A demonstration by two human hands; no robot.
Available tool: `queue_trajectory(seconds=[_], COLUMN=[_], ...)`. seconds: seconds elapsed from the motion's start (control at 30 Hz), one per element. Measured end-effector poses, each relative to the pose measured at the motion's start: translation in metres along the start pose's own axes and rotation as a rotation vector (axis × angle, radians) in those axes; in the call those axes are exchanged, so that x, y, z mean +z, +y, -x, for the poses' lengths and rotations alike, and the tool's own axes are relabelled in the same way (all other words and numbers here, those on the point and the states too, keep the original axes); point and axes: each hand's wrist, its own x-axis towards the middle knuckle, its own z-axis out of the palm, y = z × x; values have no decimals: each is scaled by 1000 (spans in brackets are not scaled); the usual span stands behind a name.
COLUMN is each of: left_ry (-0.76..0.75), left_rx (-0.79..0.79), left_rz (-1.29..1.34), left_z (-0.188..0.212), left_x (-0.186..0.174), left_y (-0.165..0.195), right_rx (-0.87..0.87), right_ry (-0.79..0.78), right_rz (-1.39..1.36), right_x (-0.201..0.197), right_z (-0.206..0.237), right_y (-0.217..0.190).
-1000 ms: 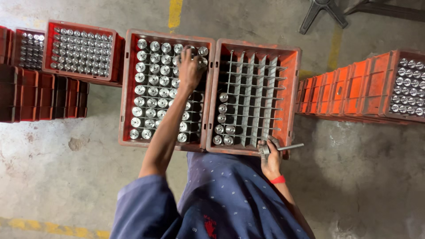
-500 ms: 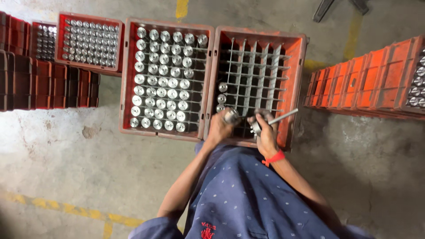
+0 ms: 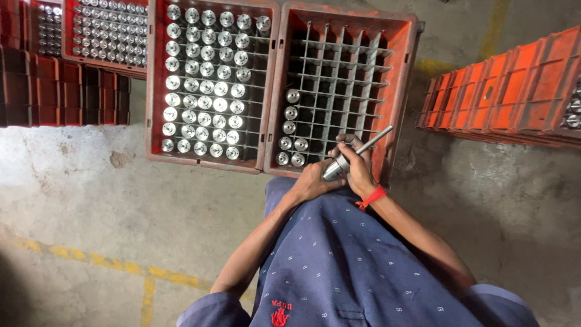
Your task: The person transfers small metal cylindrical parts from one red crate to another using a handheld metal tool. They repeatedly pick up parts and place them into the receiving crate, occasionally moving crates to access more parts.
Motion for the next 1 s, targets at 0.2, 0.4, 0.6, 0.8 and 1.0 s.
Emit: queue_trajectory(seconds=[0.2, 0.4, 0.6, 0.8, 1.0], left_ry=[94, 90, 448, 971, 583], left_rx=[235, 360, 120, -33, -175], left_rz=[-594, -596, -567, -919, -661], left_z=[10, 16, 43, 49, 41], left_x=[-23, -23, -73, -149, -176], left_y=[-23, -70, -92, -118, -109], right_rx=[-74, -49, 13, -44, 7], right_ry=[179, 189, 259, 190, 180], right_rz=[-216, -229, -207, -159, -147], right_x=[-38, -55, -48, -36, -18], right_z=[-20, -15, -4, -5, -13], right_y=[5, 16, 22, 34, 46])
